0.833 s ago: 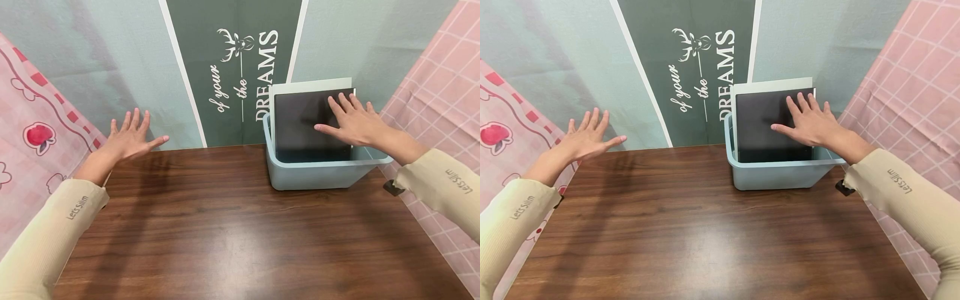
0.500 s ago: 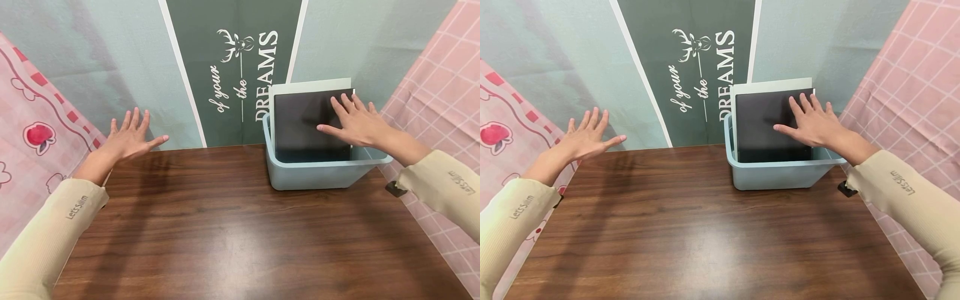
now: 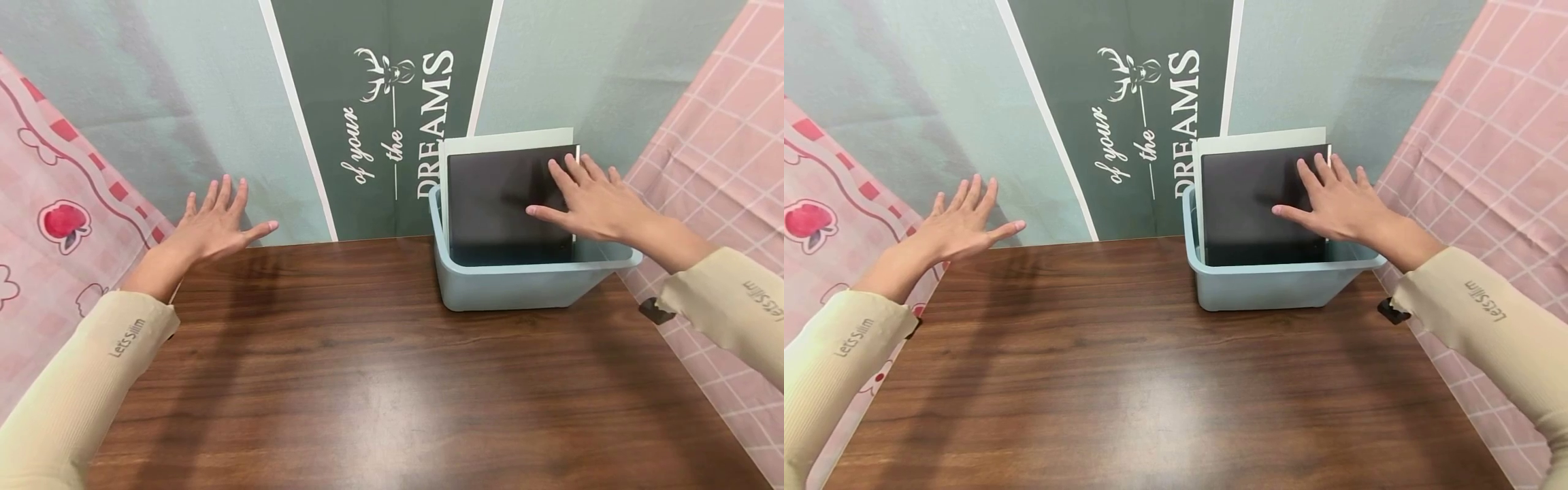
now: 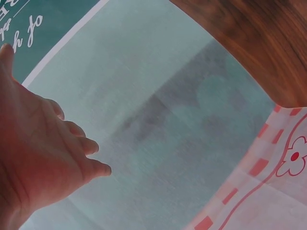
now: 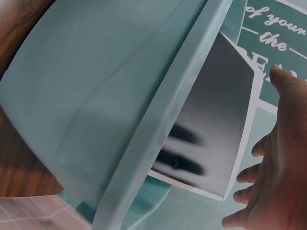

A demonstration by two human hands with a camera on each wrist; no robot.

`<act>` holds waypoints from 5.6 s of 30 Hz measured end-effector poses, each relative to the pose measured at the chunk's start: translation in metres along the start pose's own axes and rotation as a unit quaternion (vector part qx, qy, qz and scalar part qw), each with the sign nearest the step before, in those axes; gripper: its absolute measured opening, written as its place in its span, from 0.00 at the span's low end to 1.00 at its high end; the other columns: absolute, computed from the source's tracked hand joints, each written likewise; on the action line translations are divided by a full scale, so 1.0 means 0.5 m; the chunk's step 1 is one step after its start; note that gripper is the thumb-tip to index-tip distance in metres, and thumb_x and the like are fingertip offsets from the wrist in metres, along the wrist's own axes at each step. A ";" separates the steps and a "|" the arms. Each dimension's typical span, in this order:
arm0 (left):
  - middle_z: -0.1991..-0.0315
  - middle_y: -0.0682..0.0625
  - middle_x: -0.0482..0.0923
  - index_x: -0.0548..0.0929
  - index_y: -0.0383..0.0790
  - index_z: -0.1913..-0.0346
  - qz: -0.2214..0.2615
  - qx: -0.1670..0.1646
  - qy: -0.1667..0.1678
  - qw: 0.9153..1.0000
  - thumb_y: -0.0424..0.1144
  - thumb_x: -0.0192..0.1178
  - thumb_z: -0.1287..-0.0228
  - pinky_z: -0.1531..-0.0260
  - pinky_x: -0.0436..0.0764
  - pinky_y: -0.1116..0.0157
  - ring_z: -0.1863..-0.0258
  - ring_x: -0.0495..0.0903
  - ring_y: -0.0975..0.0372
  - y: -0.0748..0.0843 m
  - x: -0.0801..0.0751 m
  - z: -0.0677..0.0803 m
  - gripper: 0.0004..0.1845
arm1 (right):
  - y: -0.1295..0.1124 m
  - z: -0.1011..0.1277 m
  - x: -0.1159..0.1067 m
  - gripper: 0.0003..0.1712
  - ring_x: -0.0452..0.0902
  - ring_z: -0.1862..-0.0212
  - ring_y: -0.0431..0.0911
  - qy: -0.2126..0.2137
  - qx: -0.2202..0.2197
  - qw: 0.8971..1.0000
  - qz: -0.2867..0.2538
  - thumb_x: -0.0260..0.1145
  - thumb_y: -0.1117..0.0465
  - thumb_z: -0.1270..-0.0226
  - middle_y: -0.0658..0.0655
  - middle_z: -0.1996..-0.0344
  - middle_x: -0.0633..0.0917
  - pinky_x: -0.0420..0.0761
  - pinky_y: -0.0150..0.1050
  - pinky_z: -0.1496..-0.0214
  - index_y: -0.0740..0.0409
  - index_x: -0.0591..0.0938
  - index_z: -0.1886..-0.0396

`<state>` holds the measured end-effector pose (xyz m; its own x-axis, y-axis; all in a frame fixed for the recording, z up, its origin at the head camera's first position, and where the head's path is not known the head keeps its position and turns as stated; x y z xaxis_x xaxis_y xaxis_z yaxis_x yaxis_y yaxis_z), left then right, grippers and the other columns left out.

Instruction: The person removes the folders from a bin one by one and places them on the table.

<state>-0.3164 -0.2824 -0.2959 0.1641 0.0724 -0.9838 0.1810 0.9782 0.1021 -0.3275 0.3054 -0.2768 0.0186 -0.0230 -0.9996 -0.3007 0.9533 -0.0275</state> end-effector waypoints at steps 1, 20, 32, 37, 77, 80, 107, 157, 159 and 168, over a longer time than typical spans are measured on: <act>0.18 0.32 0.15 0.25 0.38 0.16 0.001 0.002 0.000 1.000 0.82 0.35 0.29 0.27 0.26 0.27 0.18 0.22 0.35 0.001 0.000 -0.001 0.62 | 0.003 0.000 0.001 0.61 0.35 0.18 0.76 0.001 0.000 1.000 0.001 0.48 0.24 0.23 0.78 0.18 0.44 0.41 0.81 0.26 0.63 0.43 0.13; 0.16 0.34 0.18 0.27 0.39 0.15 -0.002 0.032 0.007 0.999 0.80 0.36 0.28 0.23 0.30 0.31 0.17 0.26 0.37 0.030 0.009 -0.015 0.61 | 0.058 0.021 0.024 0.60 0.35 0.17 0.74 0.001 -0.002 1.000 0.000 0.50 0.26 0.22 0.78 0.18 0.45 0.40 0.78 0.23 0.63 0.43 0.13; 0.16 0.36 0.19 0.27 0.40 0.15 -0.007 0.056 0.006 0.998 0.79 0.37 0.26 0.22 0.33 0.33 0.16 0.27 0.39 0.055 0.013 -0.022 0.59 | 0.087 0.038 0.044 0.56 0.33 0.16 0.72 -0.002 -0.035 0.999 -0.022 0.54 0.32 0.20 0.75 0.16 0.44 0.38 0.72 0.19 0.65 0.46 0.13; 0.15 0.36 0.20 0.28 0.40 0.15 -0.011 0.063 0.005 0.998 0.79 0.37 0.26 0.22 0.34 0.32 0.16 0.27 0.39 0.065 0.016 -0.026 0.59 | 0.099 0.048 0.054 0.55 0.34 0.17 0.73 -0.001 -0.042 0.999 -0.023 0.55 0.34 0.20 0.76 0.17 0.44 0.39 0.72 0.19 0.65 0.46 0.13; 0.13 0.44 0.23 0.29 0.48 0.14 0.015 0.123 0.033 0.992 0.81 0.37 0.29 0.19 0.34 0.39 0.14 0.28 0.48 0.187 0.023 -0.076 0.58 | 0.176 0.069 0.133 0.52 0.30 0.15 0.64 -0.031 -0.043 0.997 -0.064 0.53 0.40 0.16 0.69 0.15 0.36 0.41 0.65 0.16 0.68 0.41 0.14; 0.13 0.44 0.23 0.29 0.49 0.14 0.014 0.128 0.033 0.991 0.82 0.37 0.29 0.19 0.33 0.39 0.14 0.28 0.49 0.196 0.024 -0.079 0.58 | 0.178 0.070 0.135 0.51 0.31 0.15 0.64 -0.033 -0.035 0.996 -0.071 0.52 0.40 0.16 0.67 0.15 0.35 0.42 0.67 0.17 0.67 0.40 0.14; 0.13 0.47 0.25 0.29 0.51 0.14 0.021 0.181 0.060 0.981 0.80 0.40 0.28 0.17 0.35 0.46 0.14 0.29 0.53 0.324 0.014 -0.130 0.57 | 0.174 0.067 0.134 0.50 0.29 0.14 0.60 -0.031 -0.042 0.998 -0.044 0.49 0.39 0.14 0.69 0.15 0.37 0.36 0.56 0.14 0.70 0.43 0.15; 0.12 0.50 0.40 0.45 0.53 0.12 0.134 0.242 0.128 0.952 0.67 0.59 0.27 0.20 0.59 0.45 0.14 0.46 0.52 0.498 0.012 -0.214 0.52 | 0.176 0.070 0.141 0.51 0.33 0.14 0.63 -0.039 -0.022 0.997 -0.063 0.49 0.38 0.15 0.68 0.14 0.37 0.37 0.59 0.14 0.68 0.41 0.14; 0.12 0.50 0.41 0.47 0.52 0.12 0.143 0.242 0.135 0.950 0.65 0.60 0.26 0.20 0.59 0.46 0.14 0.47 0.52 0.507 0.010 -0.217 0.51 | 0.177 0.070 0.142 0.51 0.33 0.14 0.63 -0.039 -0.020 0.997 -0.064 0.49 0.38 0.15 0.67 0.14 0.37 0.37 0.59 0.14 0.68 0.41 0.14; 0.13 0.46 0.46 0.52 0.50 0.13 0.176 0.238 0.147 0.944 0.59 0.62 0.25 0.19 0.59 0.49 0.15 0.49 0.54 0.548 0.005 -0.239 0.47 | 0.178 0.071 0.142 0.50 0.33 0.14 0.63 -0.038 -0.021 0.997 -0.066 0.49 0.39 0.15 0.67 0.14 0.37 0.38 0.60 0.14 0.68 0.41 0.14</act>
<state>-0.3821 0.0092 -0.2882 0.0324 0.4967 -0.8673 0.5927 0.6892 0.4168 -0.3190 0.3993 -0.3498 0.1316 -0.1231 -0.9836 -0.3300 0.9302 -0.1605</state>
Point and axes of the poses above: each hand's wrist, its own z-axis away from the middle knuckle, its own x-axis out of the palm, y = z × x, the point moved 7 cm from there along -z, towards the middle knuckle
